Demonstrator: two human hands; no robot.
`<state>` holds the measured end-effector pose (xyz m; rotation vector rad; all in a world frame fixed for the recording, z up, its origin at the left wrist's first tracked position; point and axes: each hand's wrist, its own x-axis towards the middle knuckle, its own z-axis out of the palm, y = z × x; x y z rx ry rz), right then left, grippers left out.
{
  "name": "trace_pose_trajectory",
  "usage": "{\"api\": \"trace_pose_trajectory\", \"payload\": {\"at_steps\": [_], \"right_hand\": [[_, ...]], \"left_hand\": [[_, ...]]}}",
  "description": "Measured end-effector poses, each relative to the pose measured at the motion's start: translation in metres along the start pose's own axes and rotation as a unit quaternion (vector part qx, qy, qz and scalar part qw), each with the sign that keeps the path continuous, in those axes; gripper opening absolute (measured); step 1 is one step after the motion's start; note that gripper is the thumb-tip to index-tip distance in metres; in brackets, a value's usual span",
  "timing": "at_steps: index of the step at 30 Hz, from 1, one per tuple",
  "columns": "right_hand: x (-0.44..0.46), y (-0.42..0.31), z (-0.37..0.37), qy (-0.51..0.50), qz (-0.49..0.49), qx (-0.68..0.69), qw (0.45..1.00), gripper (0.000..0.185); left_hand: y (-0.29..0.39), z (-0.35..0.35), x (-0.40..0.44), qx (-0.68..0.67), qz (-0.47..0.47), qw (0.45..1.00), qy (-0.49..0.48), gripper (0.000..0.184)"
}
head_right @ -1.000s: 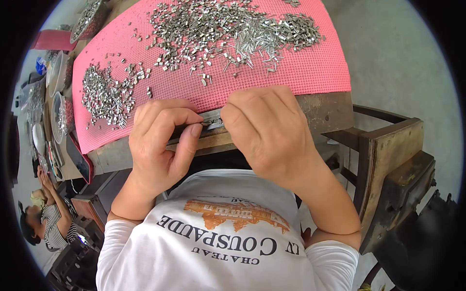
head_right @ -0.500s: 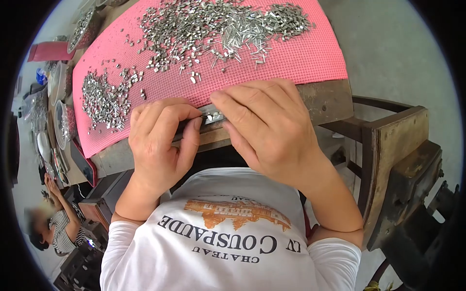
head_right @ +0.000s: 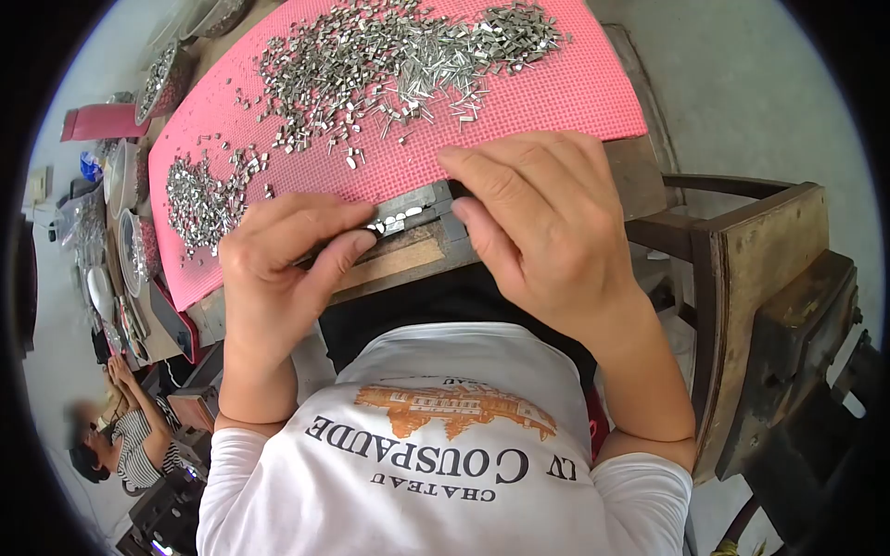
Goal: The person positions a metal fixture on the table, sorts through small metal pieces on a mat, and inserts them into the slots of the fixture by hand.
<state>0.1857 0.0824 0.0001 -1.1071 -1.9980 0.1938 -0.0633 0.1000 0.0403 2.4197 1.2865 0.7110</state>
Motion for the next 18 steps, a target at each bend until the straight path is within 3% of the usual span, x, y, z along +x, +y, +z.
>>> {"api": "trace_pose_trajectory", "payload": {"at_steps": [2,5,8,18], "right_hand": [[0.001,0.007,-0.001,0.018,0.005,-0.019,1.000,0.033],[0.002,0.016,-0.001,0.024,0.013,-0.023,0.999,0.025],[0.005,0.018,0.000,0.027,0.025,-0.020,0.999,0.019],[0.001,0.029,0.000,0.037,0.031,-0.011,0.999,0.016]], "left_hand": [[-0.006,-0.001,0.008,-0.065,-0.040,0.997,-0.015,0.013],[-0.018,0.000,0.030,0.036,0.032,0.999,0.022,0.012],[-0.026,0.004,0.052,0.029,0.045,0.998,0.015,0.009],[-0.032,0.012,0.069,0.111,0.116,0.987,-0.029,0.004]]}}
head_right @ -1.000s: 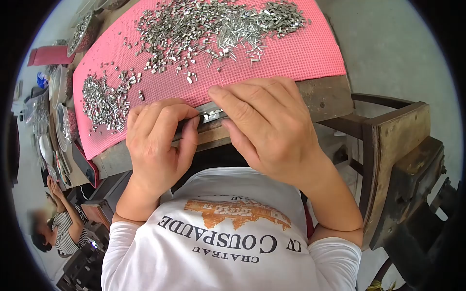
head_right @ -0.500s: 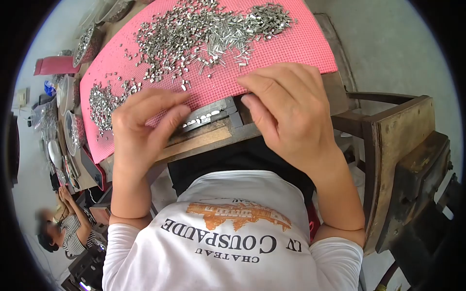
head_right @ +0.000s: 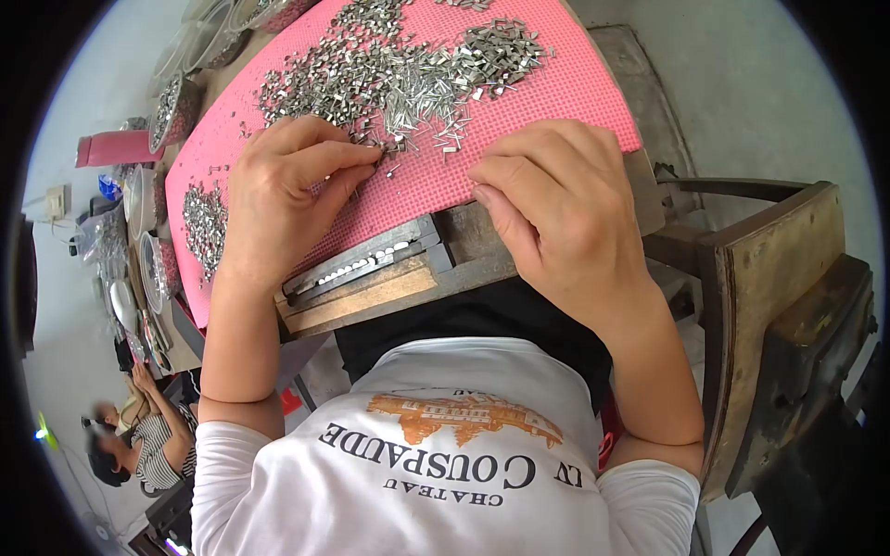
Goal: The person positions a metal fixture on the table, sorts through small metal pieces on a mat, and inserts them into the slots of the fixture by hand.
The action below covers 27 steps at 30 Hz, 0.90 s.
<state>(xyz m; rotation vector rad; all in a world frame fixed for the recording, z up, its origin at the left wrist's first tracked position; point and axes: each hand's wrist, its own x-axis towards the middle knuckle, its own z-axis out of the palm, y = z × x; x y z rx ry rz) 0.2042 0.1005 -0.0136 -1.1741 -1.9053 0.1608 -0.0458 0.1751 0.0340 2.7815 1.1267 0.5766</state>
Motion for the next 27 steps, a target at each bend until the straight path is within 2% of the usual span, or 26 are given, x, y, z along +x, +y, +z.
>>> {"api": "trace_pose_trajectory", "payload": {"at_steps": [3,8,12,20,25,27], "right_hand": [[0.006,0.004,0.002,0.001,-0.011,-0.006,1.000,0.016],[0.024,0.001,0.004,-0.027,-0.049,-0.003,0.998,0.021],[0.039,0.006,0.013,-0.050,-0.087,-0.012,0.995,0.019],[0.063,0.005,0.013,-0.180,-0.154,-0.092,0.967,0.012],[0.068,-0.002,0.017,-0.195,-0.172,-0.115,0.959,0.009],[0.065,-0.003,0.020,-0.192,-0.173,-0.120,0.958,0.008]], "left_hand": [[0.003,-0.002,0.001,0.023,-0.005,1.000,-0.015,0.005],[0.004,-0.010,-0.007,-0.029,-0.063,0.997,-0.026,0.007],[0.018,-0.017,-0.013,-0.012,-0.025,0.997,-0.071,0.013],[0.013,-0.010,-0.021,-0.086,-0.063,0.992,-0.063,0.008],[0.015,-0.010,-0.022,-0.089,-0.067,0.992,-0.057,0.007],[0.019,-0.012,-0.025,-0.124,-0.074,0.989,-0.019,0.006]]}}
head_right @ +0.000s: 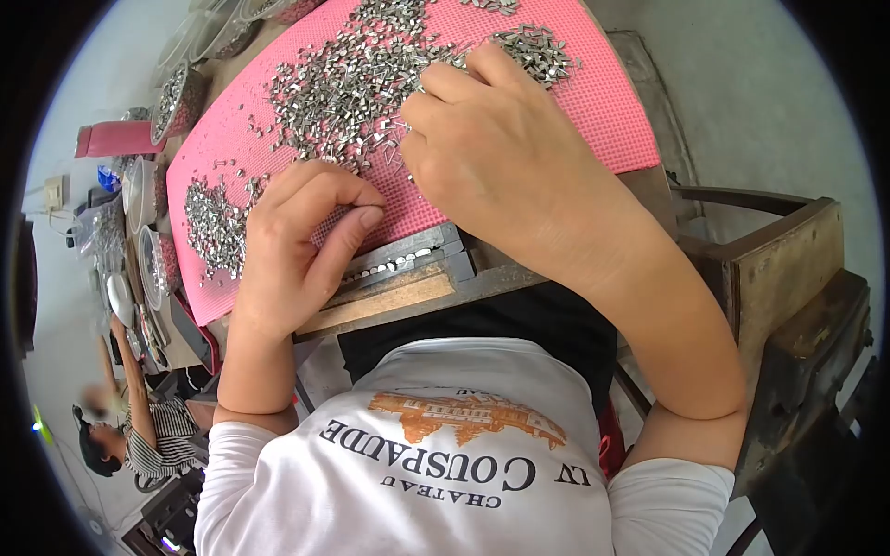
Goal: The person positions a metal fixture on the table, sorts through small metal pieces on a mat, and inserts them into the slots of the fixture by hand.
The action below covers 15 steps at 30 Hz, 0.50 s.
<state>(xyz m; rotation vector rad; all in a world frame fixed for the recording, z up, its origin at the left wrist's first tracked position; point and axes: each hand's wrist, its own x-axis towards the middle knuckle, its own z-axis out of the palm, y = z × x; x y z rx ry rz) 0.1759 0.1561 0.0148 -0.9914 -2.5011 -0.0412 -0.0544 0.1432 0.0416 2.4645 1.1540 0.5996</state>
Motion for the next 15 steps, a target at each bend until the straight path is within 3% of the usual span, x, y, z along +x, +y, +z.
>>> {"api": "trace_pose_trajectory", "payload": {"at_steps": [6,8,15], "right_hand": [[-0.006,-0.001,0.016,0.062,0.044,0.058,0.995,0.007],[-0.012,-0.010,0.014,0.135,0.069,0.120,0.981,0.010],[-0.037,-0.052,0.016,0.156,0.114,0.271,0.943,0.020]], "left_hand": [[0.014,0.002,-0.028,-0.092,-0.035,0.995,0.004,0.010],[0.016,0.007,-0.035,-0.100,-0.049,0.994,0.018,0.011],[0.016,0.019,-0.045,-0.071,-0.049,0.994,0.065,0.013]]}}
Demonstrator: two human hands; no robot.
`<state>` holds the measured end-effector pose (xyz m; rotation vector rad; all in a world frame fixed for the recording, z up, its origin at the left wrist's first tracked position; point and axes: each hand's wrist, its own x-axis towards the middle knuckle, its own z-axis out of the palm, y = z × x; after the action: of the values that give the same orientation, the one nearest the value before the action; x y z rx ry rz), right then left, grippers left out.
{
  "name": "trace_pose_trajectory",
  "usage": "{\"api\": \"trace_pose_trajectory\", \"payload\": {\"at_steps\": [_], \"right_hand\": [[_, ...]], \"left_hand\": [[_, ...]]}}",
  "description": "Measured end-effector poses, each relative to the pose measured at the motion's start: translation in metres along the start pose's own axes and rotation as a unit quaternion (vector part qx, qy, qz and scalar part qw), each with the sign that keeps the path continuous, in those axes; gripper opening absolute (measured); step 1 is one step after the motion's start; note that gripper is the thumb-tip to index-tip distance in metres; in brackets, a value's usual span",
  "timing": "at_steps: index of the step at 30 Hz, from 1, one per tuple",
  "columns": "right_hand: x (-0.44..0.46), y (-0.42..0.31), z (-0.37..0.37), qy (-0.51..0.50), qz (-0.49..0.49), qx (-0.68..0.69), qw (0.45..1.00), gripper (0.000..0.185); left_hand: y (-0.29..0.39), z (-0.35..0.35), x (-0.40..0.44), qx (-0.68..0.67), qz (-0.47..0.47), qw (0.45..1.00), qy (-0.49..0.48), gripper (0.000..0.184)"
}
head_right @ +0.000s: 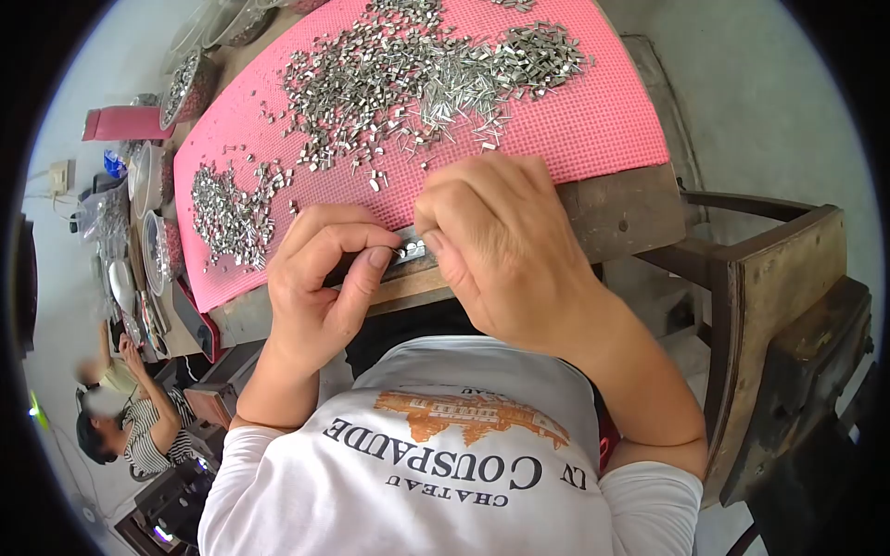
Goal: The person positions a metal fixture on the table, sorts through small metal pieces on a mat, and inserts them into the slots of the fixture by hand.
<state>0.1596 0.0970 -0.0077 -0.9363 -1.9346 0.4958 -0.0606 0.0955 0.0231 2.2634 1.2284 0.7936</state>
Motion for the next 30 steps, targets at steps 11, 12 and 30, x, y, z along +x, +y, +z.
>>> {"api": "trace_pose_trajectory", "payload": {"at_steps": [11,12,30], "right_hand": [[-0.010,-0.003,0.004,-0.015,0.017,-0.008,1.000,0.020],[-0.009,-0.004,0.004,-0.015,0.018,-0.009,1.000,0.020],[-0.008,-0.004,0.006,-0.006,0.011,-0.019,1.000,0.027]], "left_hand": [[-0.003,0.004,-0.001,0.027,0.041,0.998,0.027,0.019],[-0.004,0.005,0.000,0.029,0.045,0.998,0.029,0.019],[-0.005,0.018,-0.005,0.159,0.151,0.970,0.104,0.025]]}}
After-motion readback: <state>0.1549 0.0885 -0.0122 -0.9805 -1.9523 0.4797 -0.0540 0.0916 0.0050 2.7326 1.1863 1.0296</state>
